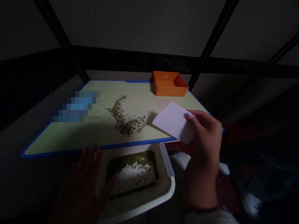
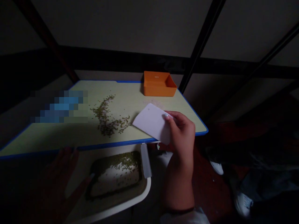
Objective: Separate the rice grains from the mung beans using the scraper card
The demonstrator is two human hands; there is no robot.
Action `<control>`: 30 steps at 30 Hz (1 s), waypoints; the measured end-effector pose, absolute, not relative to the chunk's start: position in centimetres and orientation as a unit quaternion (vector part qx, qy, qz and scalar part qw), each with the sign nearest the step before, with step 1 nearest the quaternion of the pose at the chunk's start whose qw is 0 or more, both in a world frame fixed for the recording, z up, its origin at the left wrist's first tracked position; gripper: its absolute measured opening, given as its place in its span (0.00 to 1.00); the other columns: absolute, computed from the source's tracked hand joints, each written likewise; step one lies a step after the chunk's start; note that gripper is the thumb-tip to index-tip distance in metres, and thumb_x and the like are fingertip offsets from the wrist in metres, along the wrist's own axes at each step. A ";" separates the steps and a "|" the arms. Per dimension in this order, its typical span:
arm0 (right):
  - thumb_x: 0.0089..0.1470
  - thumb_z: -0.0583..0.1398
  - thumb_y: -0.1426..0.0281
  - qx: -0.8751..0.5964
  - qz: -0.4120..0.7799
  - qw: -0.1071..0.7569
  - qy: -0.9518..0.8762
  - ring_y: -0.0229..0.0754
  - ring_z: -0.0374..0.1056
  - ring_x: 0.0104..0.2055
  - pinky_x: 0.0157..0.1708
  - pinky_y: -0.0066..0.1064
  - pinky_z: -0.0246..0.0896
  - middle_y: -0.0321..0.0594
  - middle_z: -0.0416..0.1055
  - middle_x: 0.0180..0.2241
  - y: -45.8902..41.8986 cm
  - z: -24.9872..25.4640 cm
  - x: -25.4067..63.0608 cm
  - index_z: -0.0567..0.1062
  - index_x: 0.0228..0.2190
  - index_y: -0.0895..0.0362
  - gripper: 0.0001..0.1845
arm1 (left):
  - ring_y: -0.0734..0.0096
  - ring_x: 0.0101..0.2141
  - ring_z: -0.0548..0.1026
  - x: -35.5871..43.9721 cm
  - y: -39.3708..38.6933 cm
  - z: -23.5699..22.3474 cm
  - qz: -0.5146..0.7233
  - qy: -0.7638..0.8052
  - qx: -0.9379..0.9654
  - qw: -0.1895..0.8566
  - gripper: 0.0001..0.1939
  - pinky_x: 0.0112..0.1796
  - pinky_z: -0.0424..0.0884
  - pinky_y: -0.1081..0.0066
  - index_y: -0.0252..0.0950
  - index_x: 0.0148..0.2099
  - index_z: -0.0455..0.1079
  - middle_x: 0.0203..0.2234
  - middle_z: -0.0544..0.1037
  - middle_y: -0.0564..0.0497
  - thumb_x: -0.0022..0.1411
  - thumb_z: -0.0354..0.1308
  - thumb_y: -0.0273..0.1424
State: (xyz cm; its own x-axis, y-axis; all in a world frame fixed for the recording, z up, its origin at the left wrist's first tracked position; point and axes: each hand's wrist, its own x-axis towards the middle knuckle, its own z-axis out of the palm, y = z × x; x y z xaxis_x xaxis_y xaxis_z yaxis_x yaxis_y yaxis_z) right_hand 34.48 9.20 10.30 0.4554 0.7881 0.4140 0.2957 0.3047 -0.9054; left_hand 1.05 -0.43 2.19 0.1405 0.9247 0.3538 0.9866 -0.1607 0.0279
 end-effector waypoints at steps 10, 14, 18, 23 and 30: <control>0.51 0.64 0.65 -0.598 0.176 0.621 -0.475 0.51 0.76 0.39 0.41 0.42 0.69 0.48 0.82 0.36 10.4 9.4 34.7 0.82 0.33 0.58 0.11 | 0.48 0.68 0.54 0.2 -0.2 2.2 -0.151 -0.625 -0.756 0.124 0.41 0.58 0.67 0.41 0.44 0.70 0.36 0.69 0.55 0.40 0.60 0.45 0.49; 0.55 0.62 0.66 -0.569 0.137 0.619 -0.524 0.48 0.76 0.38 0.38 0.37 0.68 0.45 0.82 0.36 9.4 10.2 33.7 0.81 0.34 0.56 0.09 | 0.49 0.66 0.60 -0.3 0.0 2.3 -0.142 -0.601 -0.770 0.163 0.41 0.54 0.73 0.45 0.43 0.70 0.36 0.67 0.61 0.38 0.60 0.46 0.48; 0.59 0.59 0.67 -0.534 0.085 0.586 -0.604 0.42 0.74 0.32 0.31 0.30 0.64 0.37 0.79 0.29 7.3 11.2 32.2 0.76 0.32 0.52 0.06 | 0.50 0.65 0.61 -0.7 0.1 2.3 -0.133 -0.596 -0.774 0.166 0.41 0.53 0.74 0.46 0.43 0.70 0.34 0.66 0.62 0.38 0.60 0.46 0.47; 0.60 0.55 0.70 -0.536 0.046 0.523 -0.661 0.43 0.74 0.32 0.31 0.30 0.62 0.40 0.78 0.30 7.1 10.9 30.9 0.72 0.31 0.51 0.07 | 0.49 0.67 0.58 -1.1 0.5 1.7 -0.146 -0.587 -0.780 0.158 0.41 0.55 0.72 0.44 0.41 0.70 0.36 0.67 0.61 0.37 0.60 0.47 0.47; 0.60 0.54 0.71 -0.537 0.043 0.441 -0.718 0.45 0.74 0.34 0.34 0.34 0.63 0.42 0.79 0.32 9.4 9.7 29.9 0.74 0.31 0.52 0.10 | 0.48 0.67 0.58 -1.2 0.8 1.7 -0.154 -0.581 -0.784 0.152 0.42 0.56 0.70 0.43 0.40 0.70 0.36 0.67 0.60 0.37 0.60 0.47 0.48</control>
State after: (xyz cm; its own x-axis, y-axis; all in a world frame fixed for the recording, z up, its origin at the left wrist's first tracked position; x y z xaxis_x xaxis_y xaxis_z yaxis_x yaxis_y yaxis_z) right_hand 29.94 9.37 9.70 -0.0346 0.8087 0.5872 0.7332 0.4198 -0.5350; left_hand -1.19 0.75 1.66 0.2769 0.8653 0.4179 0.9587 -0.2779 -0.0597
